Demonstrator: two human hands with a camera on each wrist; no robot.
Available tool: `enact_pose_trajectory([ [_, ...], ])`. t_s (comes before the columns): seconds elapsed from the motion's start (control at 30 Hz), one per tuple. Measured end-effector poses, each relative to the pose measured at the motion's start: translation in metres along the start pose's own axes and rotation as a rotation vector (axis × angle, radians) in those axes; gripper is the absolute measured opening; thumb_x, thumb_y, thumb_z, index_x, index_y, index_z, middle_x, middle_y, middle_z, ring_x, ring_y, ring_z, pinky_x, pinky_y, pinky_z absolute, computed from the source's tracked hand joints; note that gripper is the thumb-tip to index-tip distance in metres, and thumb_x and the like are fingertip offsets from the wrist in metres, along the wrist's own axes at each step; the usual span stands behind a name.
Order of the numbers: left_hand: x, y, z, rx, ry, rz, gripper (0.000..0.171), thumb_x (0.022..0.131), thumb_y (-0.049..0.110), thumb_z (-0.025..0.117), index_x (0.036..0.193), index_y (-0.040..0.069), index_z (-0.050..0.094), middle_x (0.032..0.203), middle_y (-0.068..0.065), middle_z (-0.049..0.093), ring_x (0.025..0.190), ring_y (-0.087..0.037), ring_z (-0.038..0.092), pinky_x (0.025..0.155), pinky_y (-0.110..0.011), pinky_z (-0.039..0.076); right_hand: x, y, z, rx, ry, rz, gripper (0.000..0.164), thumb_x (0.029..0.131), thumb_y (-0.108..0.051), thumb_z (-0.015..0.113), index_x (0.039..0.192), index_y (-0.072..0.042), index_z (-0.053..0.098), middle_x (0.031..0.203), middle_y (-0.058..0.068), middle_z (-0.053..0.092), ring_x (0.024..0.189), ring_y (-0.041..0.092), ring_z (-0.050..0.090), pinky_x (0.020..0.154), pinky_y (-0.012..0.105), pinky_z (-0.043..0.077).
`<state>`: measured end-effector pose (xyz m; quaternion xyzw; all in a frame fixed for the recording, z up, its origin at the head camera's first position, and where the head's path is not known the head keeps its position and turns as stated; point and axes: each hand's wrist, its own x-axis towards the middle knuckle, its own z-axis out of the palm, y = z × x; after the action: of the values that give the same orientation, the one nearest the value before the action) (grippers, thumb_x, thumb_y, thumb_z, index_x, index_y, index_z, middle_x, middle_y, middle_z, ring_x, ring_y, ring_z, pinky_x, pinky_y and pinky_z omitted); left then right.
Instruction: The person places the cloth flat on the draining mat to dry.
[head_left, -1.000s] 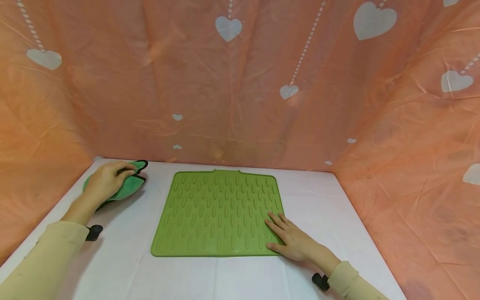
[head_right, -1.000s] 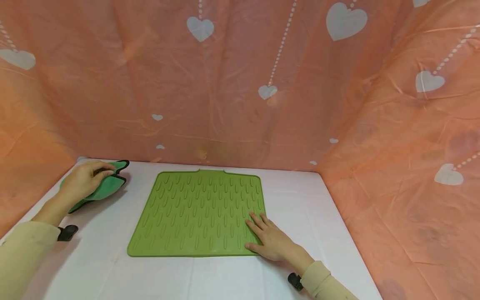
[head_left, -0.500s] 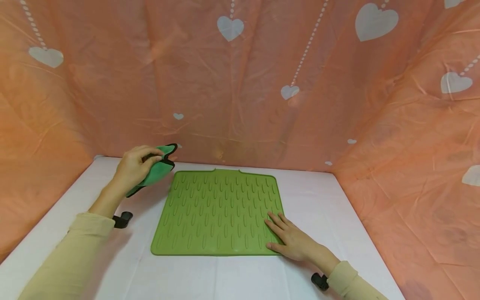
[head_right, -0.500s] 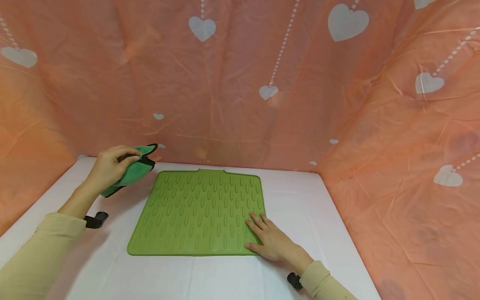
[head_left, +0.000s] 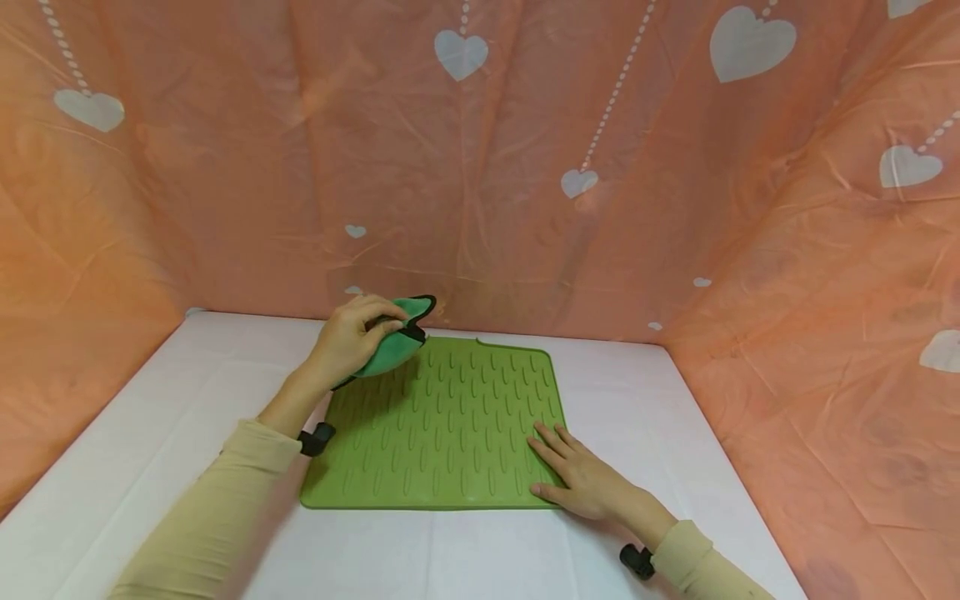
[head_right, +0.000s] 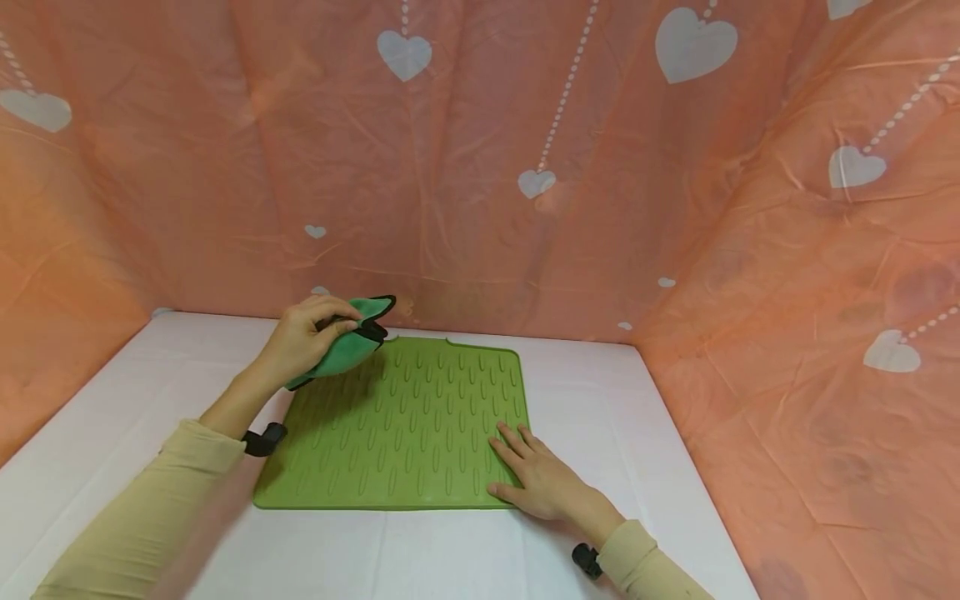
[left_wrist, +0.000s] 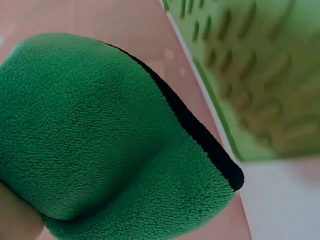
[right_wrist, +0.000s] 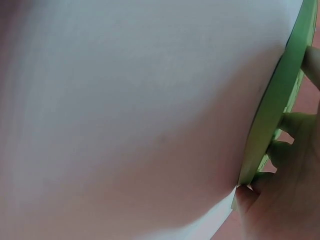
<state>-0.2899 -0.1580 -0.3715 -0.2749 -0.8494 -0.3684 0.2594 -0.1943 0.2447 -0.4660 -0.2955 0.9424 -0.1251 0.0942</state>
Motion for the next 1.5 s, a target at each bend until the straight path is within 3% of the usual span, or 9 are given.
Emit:
enact_pose_trajectory([
  [0.23, -0.002, 0.018, 0.032, -0.052, -0.093, 0.031, 0.013, 0.095, 0.01, 0.075, 0.107, 0.012, 0.079, 0.108, -0.003, 0.073, 0.088, -0.02, 0.06, 0.071, -0.037, 0.051, 0.0, 0.0, 0.0, -0.002, 0.005, 0.003, 0.076, 0.105, -0.054, 0.054, 0.161, -0.006, 0.037, 0.171, 0.015, 0.021, 0.156, 0.047, 0.016, 0.12, 0.064, 0.027],
  [0.3, -0.005, 0.021, 0.041, -0.061, -0.13, 0.042, 0.013, 0.095, 0.01, 0.075, 0.108, 0.013, 0.079, 0.111, -0.003, 0.073, 0.097, -0.023, 0.065, 0.087, -0.042, 0.055, -0.001, 0.0, 0.0, -0.005, 0.009, 0.003, 0.076, 0.105, -0.053, 0.054, 0.161, -0.006, 0.037, 0.171, 0.015, 0.022, 0.155, 0.047, 0.016, 0.12, 0.064, 0.027],
  [0.43, -0.012, 0.024, 0.057, -0.062, -0.222, 0.055, 0.014, 0.096, 0.012, 0.074, 0.109, 0.013, 0.078, 0.114, -0.003, 0.073, 0.107, -0.026, 0.066, 0.102, -0.047, 0.052, 0.0, 0.0, 0.0, -0.005, 0.011, 0.0, 0.075, 0.105, -0.053, 0.054, 0.161, -0.005, 0.037, 0.171, 0.015, 0.022, 0.155, 0.048, 0.016, 0.12, 0.064, 0.028],
  [0.7, -0.027, 0.029, 0.076, -0.019, -0.388, 0.137, 0.012, 0.098, 0.017, 0.073, 0.11, 0.017, 0.077, 0.109, 0.003, 0.071, 0.103, -0.019, 0.065, 0.089, -0.039, 0.055, 0.0, 0.0, 0.001, 0.002, 0.0, 0.009, 0.076, 0.105, -0.054, 0.054, 0.162, -0.006, 0.036, 0.172, 0.014, 0.02, 0.156, 0.047, 0.015, 0.12, 0.064, 0.028],
  [0.97, -0.049, 0.033, 0.091, 0.057, -0.561, 0.24, 0.008, 0.096, 0.022, 0.075, 0.104, 0.021, 0.077, 0.103, 0.007, 0.071, 0.1, -0.017, 0.067, 0.1, -0.055, 0.052, 0.0, 0.0, 0.001, -0.002, 0.007, 0.003, 0.076, 0.105, -0.053, 0.055, 0.162, -0.006, 0.037, 0.172, 0.015, 0.021, 0.156, 0.047, 0.016, 0.12, 0.064, 0.028],
  [1.1, -0.059, 0.033, 0.097, 0.13, -0.645, 0.269, 0.007, 0.095, 0.023, 0.077, 0.102, 0.023, 0.078, 0.099, 0.01, 0.07, 0.098, -0.014, 0.066, 0.097, -0.048, 0.052, 0.0, -0.001, -0.001, 0.0, -0.002, 0.001, 0.076, 0.105, -0.053, 0.055, 0.162, -0.006, 0.036, 0.172, 0.015, 0.02, 0.156, 0.048, 0.016, 0.12, 0.064, 0.027],
  [1.23, -0.061, 0.033, 0.097, 0.15, -0.672, 0.274, 0.008, 0.095, 0.024, 0.077, 0.103, 0.024, 0.078, 0.1, 0.011, 0.07, 0.098, -0.012, 0.064, 0.091, -0.039, 0.051, 0.002, -0.003, -0.008, -0.008, -0.011, -0.004, 0.075, 0.104, -0.05, 0.059, 0.16, -0.003, 0.039, 0.169, 0.019, 0.025, 0.153, 0.051, 0.021, 0.119, 0.067, 0.026],
  [1.37, -0.058, 0.034, 0.093, 0.098, -0.672, 0.234, 0.009, 0.097, 0.026, 0.076, 0.105, 0.025, 0.078, 0.104, 0.011, 0.07, 0.102, -0.012, 0.065, 0.102, -0.049, 0.047, 0.011, -0.009, -0.019, -0.004, 0.013, -0.002, 0.073, 0.102, -0.045, 0.065, 0.155, 0.001, 0.046, 0.163, 0.022, 0.038, 0.148, 0.053, 0.031, 0.116, 0.071, 0.029],
  [1.5, -0.051, 0.037, 0.084, -0.003, -0.602, 0.18, 0.011, 0.099, 0.023, 0.074, 0.109, 0.02, 0.077, 0.106, 0.009, 0.07, 0.097, -0.009, 0.065, 0.1, -0.053, 0.044, 0.026, -0.017, -0.028, 0.063, 0.102, 0.028, 0.066, 0.102, -0.036, 0.067, 0.152, 0.003, 0.049, 0.157, 0.024, 0.045, 0.145, 0.049, 0.04, 0.116, 0.066, 0.032],
])
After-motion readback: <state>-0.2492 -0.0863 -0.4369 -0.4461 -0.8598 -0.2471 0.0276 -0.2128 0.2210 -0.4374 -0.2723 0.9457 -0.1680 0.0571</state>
